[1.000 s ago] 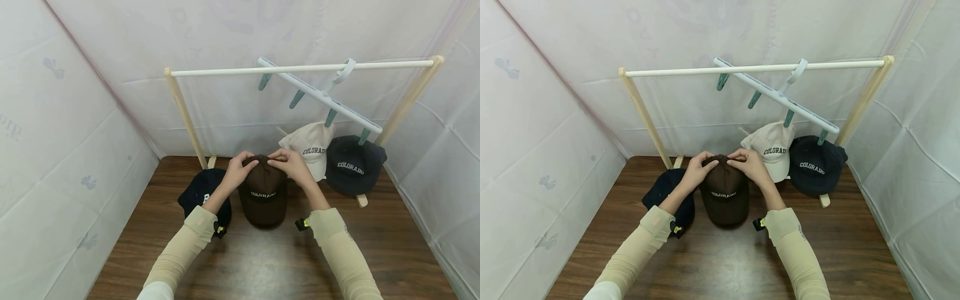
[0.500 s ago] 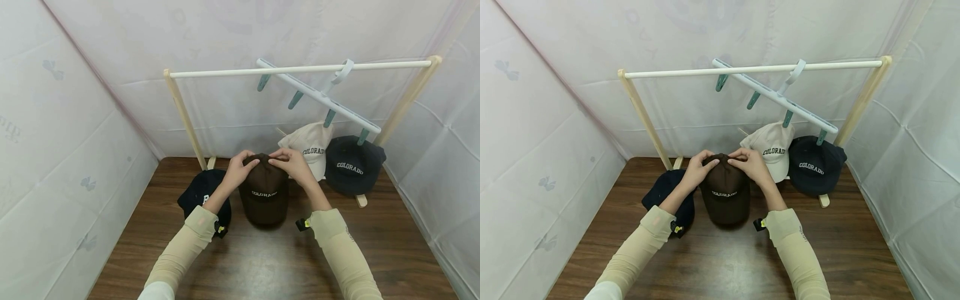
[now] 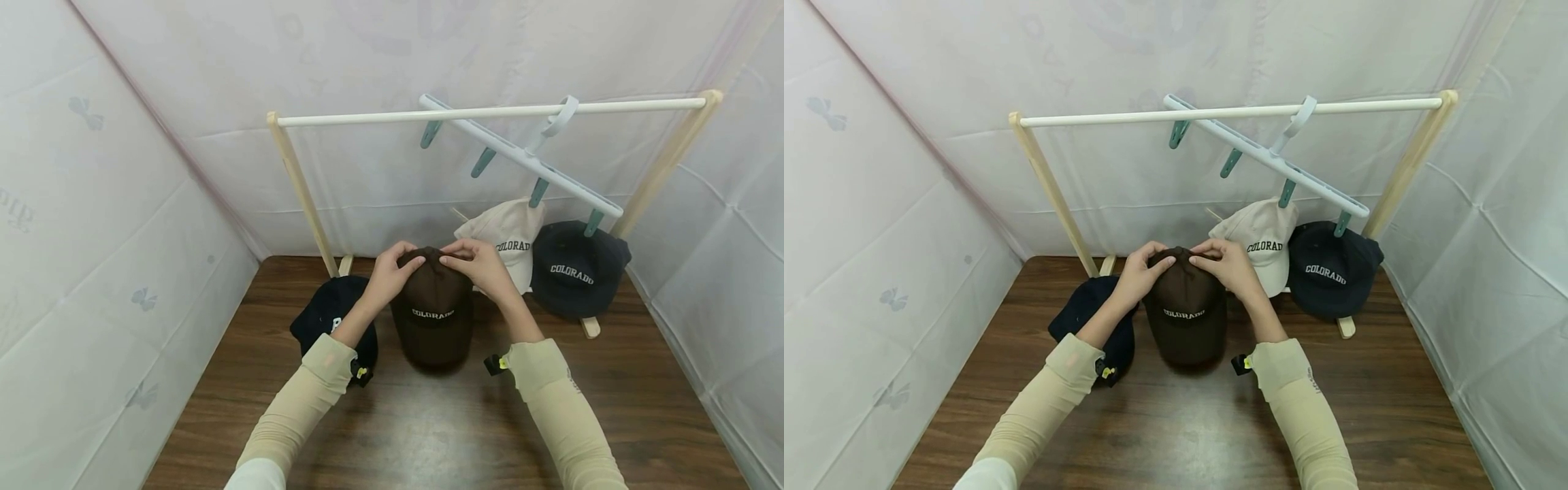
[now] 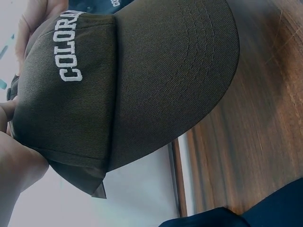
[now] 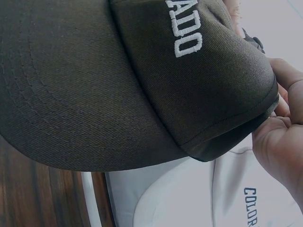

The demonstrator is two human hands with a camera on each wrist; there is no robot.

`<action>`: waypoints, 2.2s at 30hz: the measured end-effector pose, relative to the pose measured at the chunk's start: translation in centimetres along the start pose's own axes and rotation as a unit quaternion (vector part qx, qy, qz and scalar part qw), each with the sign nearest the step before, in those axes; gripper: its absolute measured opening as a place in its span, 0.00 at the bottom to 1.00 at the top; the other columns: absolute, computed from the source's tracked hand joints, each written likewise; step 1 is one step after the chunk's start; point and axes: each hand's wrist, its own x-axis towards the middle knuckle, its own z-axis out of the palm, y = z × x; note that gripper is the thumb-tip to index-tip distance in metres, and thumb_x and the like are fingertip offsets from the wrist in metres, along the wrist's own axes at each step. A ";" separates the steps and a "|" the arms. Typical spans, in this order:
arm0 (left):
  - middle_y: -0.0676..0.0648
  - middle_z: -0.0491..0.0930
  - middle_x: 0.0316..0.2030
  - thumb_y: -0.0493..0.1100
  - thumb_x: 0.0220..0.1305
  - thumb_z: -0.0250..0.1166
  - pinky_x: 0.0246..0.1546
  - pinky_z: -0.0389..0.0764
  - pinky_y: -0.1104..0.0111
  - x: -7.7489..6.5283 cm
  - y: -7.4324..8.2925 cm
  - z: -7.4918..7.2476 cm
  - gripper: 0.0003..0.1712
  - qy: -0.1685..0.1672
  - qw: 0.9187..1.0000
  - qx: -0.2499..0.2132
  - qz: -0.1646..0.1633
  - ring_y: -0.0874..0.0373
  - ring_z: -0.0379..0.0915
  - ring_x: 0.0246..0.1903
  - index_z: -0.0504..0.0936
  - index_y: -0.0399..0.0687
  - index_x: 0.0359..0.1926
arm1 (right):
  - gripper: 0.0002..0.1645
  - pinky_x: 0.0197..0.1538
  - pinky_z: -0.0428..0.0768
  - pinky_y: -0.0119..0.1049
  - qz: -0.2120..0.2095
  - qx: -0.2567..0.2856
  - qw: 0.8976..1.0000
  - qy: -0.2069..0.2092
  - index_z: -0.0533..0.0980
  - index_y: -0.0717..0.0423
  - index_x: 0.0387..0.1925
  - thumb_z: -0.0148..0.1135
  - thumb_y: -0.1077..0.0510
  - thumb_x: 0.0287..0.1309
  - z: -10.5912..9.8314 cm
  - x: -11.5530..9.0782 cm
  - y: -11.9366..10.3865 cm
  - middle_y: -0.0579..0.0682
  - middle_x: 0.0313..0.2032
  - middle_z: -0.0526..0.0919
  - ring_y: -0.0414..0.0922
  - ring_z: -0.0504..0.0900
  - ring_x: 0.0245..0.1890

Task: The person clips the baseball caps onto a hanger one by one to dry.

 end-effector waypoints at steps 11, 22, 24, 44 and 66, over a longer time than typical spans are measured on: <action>0.46 0.85 0.45 0.44 0.72 0.66 0.49 0.79 0.59 0.5 0.6 -0.3 0.10 -0.002 1.000 0.004 -0.006 0.54 0.80 0.46 0.83 0.45 0.48 | 0.17 0.44 0.84 0.34 -0.003 -0.008 1.000 0.016 0.84 0.56 0.50 0.71 0.52 0.63 -0.3 0.3 0.9 0.56 0.47 0.88 0.48 0.86 0.48; 0.47 0.85 0.48 0.48 0.74 0.64 0.48 0.81 0.60 1.3 1.4 -0.6 0.14 -0.027 1.000 0.013 0.006 0.55 0.81 0.46 0.84 0.46 0.52 | 0.20 0.47 0.83 0.39 -0.016 -0.029 0.998 0.048 0.85 0.50 0.50 0.73 0.45 0.61 -1.0 0.0 0.0 0.50 0.47 0.88 0.46 0.85 0.49; 0.48 0.85 0.48 0.50 0.74 0.63 0.47 0.81 0.61 1.3 1.5 -0.6 0.15 -0.036 0.999 0.017 0.008 0.56 0.81 0.46 0.85 0.47 0.53 | 0.20 0.47 0.84 0.39 -0.018 -0.029 0.998 0.051 0.85 0.49 0.50 0.73 0.44 0.61 -1.1 -0.1 -0.1 0.50 0.47 0.88 0.45 0.85 0.49; 0.51 0.86 0.34 0.51 0.70 0.68 0.29 0.76 0.67 1.7 2.8 -0.3 0.11 -0.060 0.998 -0.019 0.018 0.57 0.79 0.29 0.88 0.50 0.42 | 0.16 0.44 0.83 0.35 -0.056 -0.074 0.993 0.073 0.86 0.49 0.49 0.72 0.47 0.62 -1.3 -0.6 -1.3 0.49 0.45 0.89 0.45 0.87 0.47; 0.54 0.87 0.38 0.52 0.69 0.69 0.38 0.81 0.65 2.6 4.6 -1.5 0.11 -0.070 0.996 0.040 0.023 0.61 0.82 0.37 0.89 0.52 0.42 | 0.14 0.41 0.83 0.30 -0.097 -0.069 0.989 0.093 0.86 0.52 0.47 0.73 0.51 0.62 -1.7 -0.8 -1.6 0.50 0.42 0.90 0.43 0.88 0.42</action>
